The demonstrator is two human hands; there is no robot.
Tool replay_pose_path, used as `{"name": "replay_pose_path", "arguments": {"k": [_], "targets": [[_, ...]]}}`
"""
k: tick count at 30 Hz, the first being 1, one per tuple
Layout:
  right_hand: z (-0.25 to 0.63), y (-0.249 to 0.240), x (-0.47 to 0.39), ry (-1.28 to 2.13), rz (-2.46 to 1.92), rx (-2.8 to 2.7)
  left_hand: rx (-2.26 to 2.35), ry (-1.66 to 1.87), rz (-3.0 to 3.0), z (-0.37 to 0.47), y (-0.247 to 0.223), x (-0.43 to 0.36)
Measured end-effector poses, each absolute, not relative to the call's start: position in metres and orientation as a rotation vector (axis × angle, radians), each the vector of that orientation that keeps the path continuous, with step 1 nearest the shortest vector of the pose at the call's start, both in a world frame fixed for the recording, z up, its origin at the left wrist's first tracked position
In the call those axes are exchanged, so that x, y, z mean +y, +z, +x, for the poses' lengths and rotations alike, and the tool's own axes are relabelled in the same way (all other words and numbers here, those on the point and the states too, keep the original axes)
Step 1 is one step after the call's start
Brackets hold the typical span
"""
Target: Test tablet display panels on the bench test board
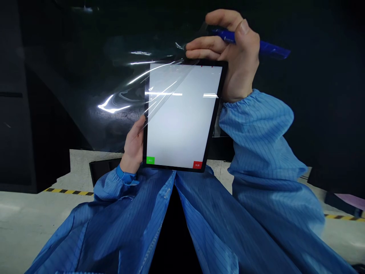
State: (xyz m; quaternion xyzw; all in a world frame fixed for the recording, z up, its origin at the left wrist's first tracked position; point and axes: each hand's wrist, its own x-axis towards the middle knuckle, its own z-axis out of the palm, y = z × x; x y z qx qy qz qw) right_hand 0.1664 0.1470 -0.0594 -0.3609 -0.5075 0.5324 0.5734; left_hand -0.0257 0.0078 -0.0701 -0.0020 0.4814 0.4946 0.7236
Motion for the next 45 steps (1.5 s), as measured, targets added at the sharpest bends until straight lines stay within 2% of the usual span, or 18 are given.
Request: {"name": "replay_pose_path", "arguments": {"k": [15, 23, 45], "targets": [[0.156, -0.065, 0.151, 1.163, -0.763, -1.082, 1.038, 1.103, -0.004, -0.025, -0.069, 0.008], [0.173, -0.074, 0.157, 1.260, -0.535, -1.205, 1.001, 1.097, 0.031, -0.026, -0.071, 0.008], [0.176, -0.068, 0.154, 1.298, -0.489, -1.247, 1.032, 1.092, -0.041, -0.025, -0.068, 0.010]]}}
